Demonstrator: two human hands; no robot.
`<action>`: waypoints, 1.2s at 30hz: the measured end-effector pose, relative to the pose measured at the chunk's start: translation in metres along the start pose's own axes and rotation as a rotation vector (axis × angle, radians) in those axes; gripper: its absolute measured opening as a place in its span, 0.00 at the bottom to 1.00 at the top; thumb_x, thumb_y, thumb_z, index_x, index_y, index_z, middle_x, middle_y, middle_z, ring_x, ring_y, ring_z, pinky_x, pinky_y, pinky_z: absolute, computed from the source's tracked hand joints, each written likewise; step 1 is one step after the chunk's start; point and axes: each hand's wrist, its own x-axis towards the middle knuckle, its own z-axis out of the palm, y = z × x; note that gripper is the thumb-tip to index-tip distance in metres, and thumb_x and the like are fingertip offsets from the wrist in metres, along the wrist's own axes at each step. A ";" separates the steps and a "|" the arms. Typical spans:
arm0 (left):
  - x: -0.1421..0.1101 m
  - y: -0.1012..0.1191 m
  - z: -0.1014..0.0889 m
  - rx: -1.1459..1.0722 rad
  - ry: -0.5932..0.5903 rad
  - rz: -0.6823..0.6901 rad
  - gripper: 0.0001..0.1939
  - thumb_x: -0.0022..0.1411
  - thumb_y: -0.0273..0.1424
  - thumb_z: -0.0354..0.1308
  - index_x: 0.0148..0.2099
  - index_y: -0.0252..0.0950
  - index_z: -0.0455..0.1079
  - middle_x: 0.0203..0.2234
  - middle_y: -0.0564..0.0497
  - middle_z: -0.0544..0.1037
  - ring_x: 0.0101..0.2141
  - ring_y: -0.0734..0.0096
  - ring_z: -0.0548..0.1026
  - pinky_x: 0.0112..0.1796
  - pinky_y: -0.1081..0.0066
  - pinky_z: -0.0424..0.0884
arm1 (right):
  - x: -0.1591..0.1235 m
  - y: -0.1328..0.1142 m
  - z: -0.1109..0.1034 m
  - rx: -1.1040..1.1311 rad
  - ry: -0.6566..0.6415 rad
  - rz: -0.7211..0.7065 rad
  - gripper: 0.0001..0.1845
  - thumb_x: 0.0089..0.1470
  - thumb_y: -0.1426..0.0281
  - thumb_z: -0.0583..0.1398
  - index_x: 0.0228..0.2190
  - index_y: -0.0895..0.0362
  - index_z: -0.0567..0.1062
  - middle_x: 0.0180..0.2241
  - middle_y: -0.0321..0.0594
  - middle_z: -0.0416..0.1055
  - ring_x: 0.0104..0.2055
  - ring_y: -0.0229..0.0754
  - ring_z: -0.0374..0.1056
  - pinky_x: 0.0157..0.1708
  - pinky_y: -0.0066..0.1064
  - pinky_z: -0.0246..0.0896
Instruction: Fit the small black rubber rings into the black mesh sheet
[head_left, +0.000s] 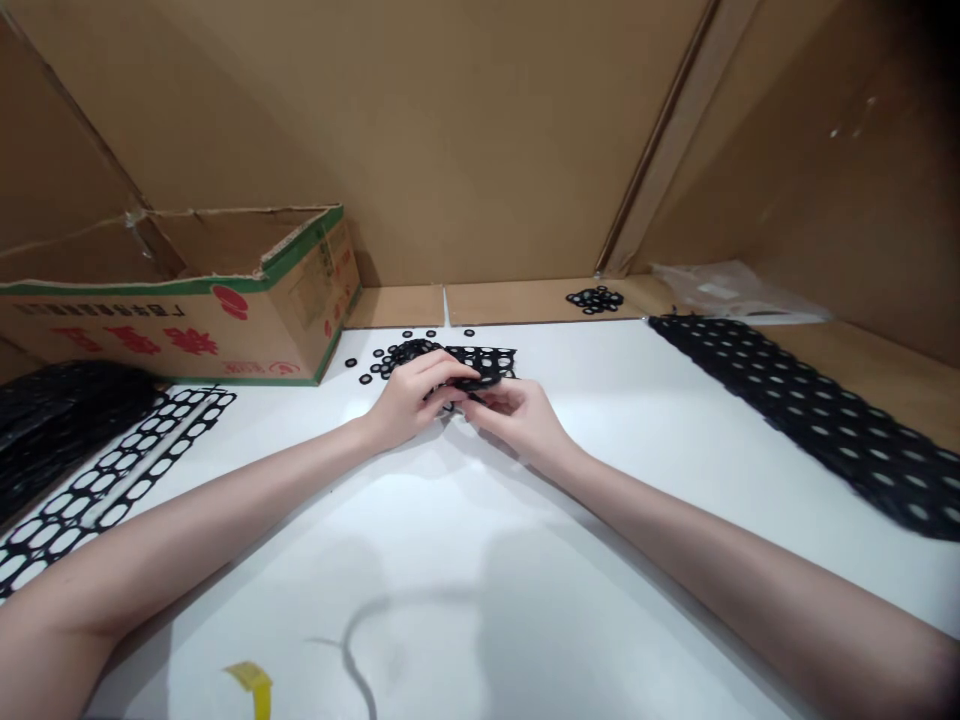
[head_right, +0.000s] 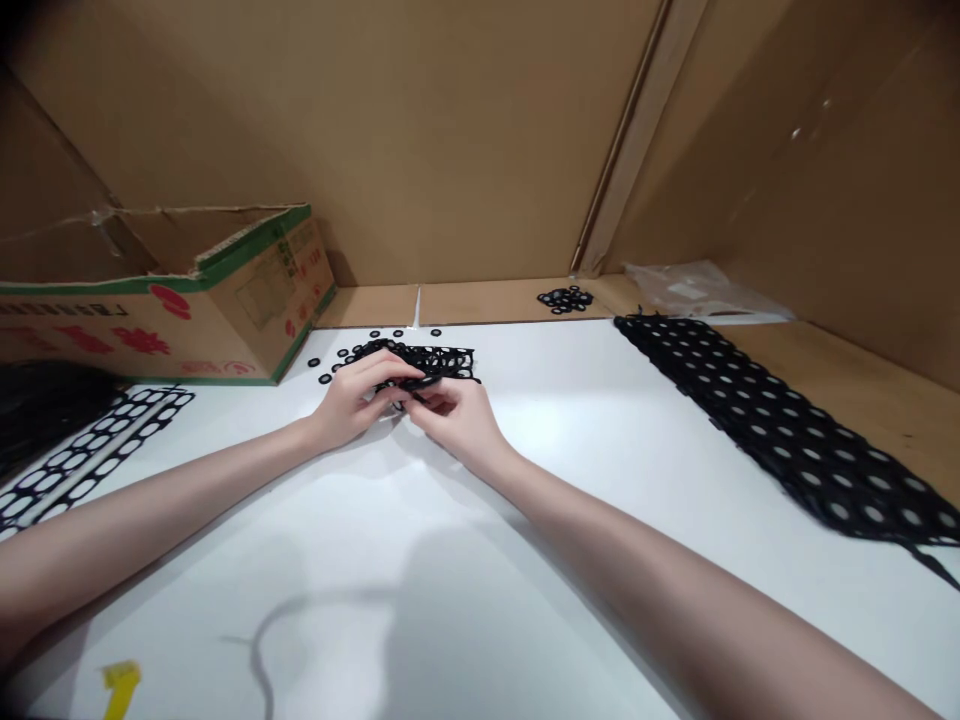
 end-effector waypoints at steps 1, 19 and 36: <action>0.000 0.000 0.000 -0.005 0.014 -0.003 0.11 0.65 0.25 0.49 0.47 0.35 0.70 0.36 0.45 0.74 0.38 0.68 0.73 0.38 0.68 0.71 | -0.001 -0.002 0.000 0.021 0.015 0.005 0.12 0.42 0.63 0.63 0.24 0.61 0.76 0.23 0.39 0.73 0.25 0.38 0.66 0.26 0.29 0.61; -0.002 -0.002 0.001 0.021 0.105 -0.009 0.12 0.60 0.32 0.60 0.46 0.34 0.73 0.34 0.46 0.75 0.34 0.68 0.73 0.36 0.69 0.70 | 0.000 0.001 -0.003 -0.059 0.099 -0.149 0.07 0.50 0.66 0.60 0.28 0.58 0.75 0.32 0.40 0.69 0.31 0.38 0.65 0.32 0.31 0.61; -0.001 0.002 0.001 0.094 -0.019 -0.078 0.12 0.67 0.32 0.49 0.33 0.34 0.71 0.26 0.49 0.76 0.30 0.69 0.71 0.37 0.68 0.63 | 0.003 0.002 -0.002 -0.196 0.044 -0.230 0.12 0.46 0.72 0.58 0.17 0.55 0.60 0.24 0.34 0.58 0.28 0.36 0.57 0.25 0.28 0.52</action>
